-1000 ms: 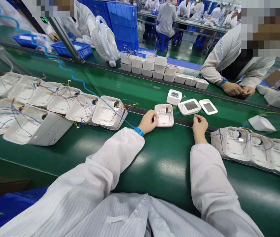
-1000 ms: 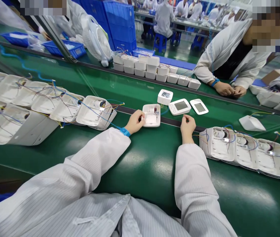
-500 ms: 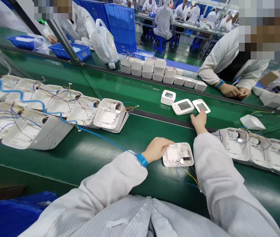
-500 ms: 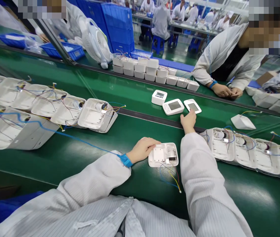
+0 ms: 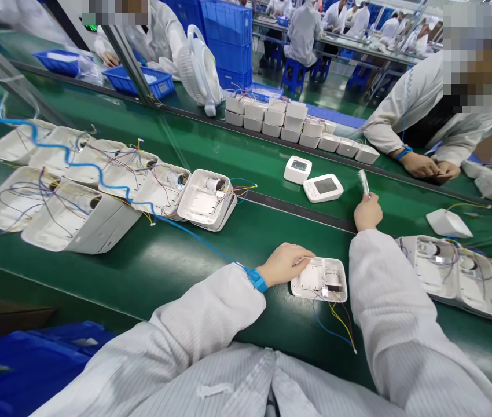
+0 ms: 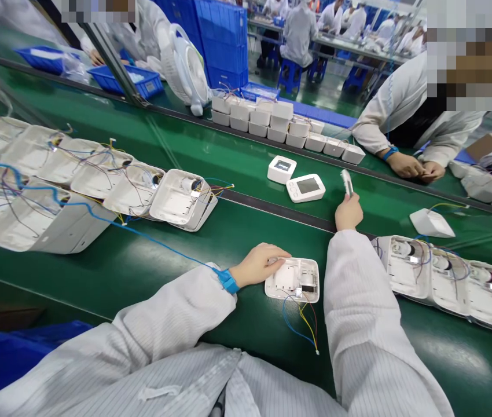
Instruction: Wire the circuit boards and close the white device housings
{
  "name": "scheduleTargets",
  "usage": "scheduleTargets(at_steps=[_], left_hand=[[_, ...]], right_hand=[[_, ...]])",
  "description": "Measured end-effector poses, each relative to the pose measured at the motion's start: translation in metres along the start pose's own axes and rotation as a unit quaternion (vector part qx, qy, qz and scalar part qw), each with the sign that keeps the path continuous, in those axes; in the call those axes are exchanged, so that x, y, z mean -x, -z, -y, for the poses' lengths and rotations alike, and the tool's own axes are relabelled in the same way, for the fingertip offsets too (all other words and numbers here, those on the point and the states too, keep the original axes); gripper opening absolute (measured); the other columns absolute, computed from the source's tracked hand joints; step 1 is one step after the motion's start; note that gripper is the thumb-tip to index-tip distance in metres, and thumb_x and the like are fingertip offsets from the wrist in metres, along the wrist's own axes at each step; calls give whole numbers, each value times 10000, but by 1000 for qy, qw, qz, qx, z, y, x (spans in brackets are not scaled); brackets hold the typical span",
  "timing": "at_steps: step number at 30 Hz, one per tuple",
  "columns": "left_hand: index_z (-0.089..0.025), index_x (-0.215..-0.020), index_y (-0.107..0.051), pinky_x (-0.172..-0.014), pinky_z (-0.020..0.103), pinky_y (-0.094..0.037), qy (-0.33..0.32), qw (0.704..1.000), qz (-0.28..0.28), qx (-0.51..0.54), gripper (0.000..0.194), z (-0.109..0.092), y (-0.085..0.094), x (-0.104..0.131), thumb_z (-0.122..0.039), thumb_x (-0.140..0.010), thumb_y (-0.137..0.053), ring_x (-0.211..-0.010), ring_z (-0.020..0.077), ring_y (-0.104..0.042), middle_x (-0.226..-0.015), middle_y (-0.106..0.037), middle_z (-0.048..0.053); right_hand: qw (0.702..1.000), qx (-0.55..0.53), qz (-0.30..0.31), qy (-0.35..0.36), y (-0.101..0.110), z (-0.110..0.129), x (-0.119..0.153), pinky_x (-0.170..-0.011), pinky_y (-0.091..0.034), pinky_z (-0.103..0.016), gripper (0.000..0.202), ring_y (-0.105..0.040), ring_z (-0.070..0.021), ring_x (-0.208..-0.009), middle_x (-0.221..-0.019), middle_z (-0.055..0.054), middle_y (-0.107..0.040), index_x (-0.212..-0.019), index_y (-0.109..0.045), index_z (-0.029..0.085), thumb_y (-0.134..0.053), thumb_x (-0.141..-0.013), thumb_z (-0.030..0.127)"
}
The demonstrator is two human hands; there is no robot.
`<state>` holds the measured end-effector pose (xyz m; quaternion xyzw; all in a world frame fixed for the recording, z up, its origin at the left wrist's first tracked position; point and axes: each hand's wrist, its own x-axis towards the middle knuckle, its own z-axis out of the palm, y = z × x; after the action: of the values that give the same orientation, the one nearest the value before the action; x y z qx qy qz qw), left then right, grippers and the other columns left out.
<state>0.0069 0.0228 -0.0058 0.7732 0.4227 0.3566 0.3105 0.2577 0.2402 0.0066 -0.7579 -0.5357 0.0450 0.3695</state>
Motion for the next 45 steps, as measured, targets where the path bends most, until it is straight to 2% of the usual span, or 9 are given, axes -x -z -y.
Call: scheduleTargets(at_steps=[8,11,14,19,23,28,32,42,45], left_hand=[[-189,-1066,-696,-928,378,-496,15,997,-54,47,246,-2,2,0,-316,-923,-541,-1019,219,-655,-1074,-724,69],[-172,-1276,-584,-1013,410,-472,19,992,-92,90,422,-3,4,1,-426,-947,-514,-1154,238,-599,-1243,-647,119],[-171,-1395,-466,-1108,468,-400,-6,973,-118,198,638,-6,0,8,-602,-925,-474,-1300,284,-499,-1398,-535,146],[-131,-1299,-547,-1087,505,-425,130,856,-51,497,738,-23,-8,21,-700,-830,-554,-1278,354,-523,-1353,-581,169],[-130,-1329,-537,-1045,536,-450,185,737,28,650,848,-36,1,16,-769,-772,-543,-1264,396,-533,-1404,-532,196],[-136,-1251,-580,-742,485,-572,225,691,-8,687,972,-35,10,6,-886,-787,-173,-934,322,-678,-1392,-532,215],[-119,-1191,-616,-667,402,-558,236,702,-28,671,841,-34,9,5,-771,-854,-206,-825,271,-670,-1236,-641,201],[-116,-1053,-679,-808,399,-540,234,716,12,658,571,-27,-1,11,-617,-791,-593,-844,269,-684,-926,-729,133],[-99,-949,-678,-741,344,-528,201,760,21,617,642,-28,-1,12,-700,-725,-665,-755,219,-655,-852,-707,112]], right_hand=[[977,-211,-8,18,29,3,88,-645,-550,-337,481,-672,-192,-667,-928,-103,-669,-1061,-514,155,-183,-989,496],[936,-336,99,32,61,15,135,-617,-542,-317,412,-634,-175,-609,-825,-45,-655,-992,-515,196,-310,-960,552],[930,-277,227,89,104,33,179,-615,-513,-298,380,-627,-187,-669,-804,-34,-657,-932,-570,221,-371,-967,544],[925,-70,291,233,154,44,219,-678,-496,-359,349,-664,-244,-745,-862,-63,-711,-1002,-648,243,-368,-983,451],[933,-19,295,205,183,26,220,-648,-503,-385,311,-684,-262,-705,-862,-50,-731,-1045,-635,281,-449,-941,508],[840,-22,531,111,216,23,230,-526,-502,-339,615,-655,-224,-551,-693,28,-709,-1413,-393,276,-600,-881,507],[841,-145,507,121,211,41,231,-662,-565,-327,419,-709,-211,-828,-1078,-48,-725,-1228,-561,288,-653,-860,466],[883,-152,370,247,156,49,191,-759,-533,-326,276,-660,-195,-870,-967,-49,-678,-1099,-725,278,-494,-977,366],[874,-203,310,314,146,47,203,-861,-519,-354,258,-626,-211,-1032,-1135,-78,-624,-1110,-715,262,-502,-978,321]])
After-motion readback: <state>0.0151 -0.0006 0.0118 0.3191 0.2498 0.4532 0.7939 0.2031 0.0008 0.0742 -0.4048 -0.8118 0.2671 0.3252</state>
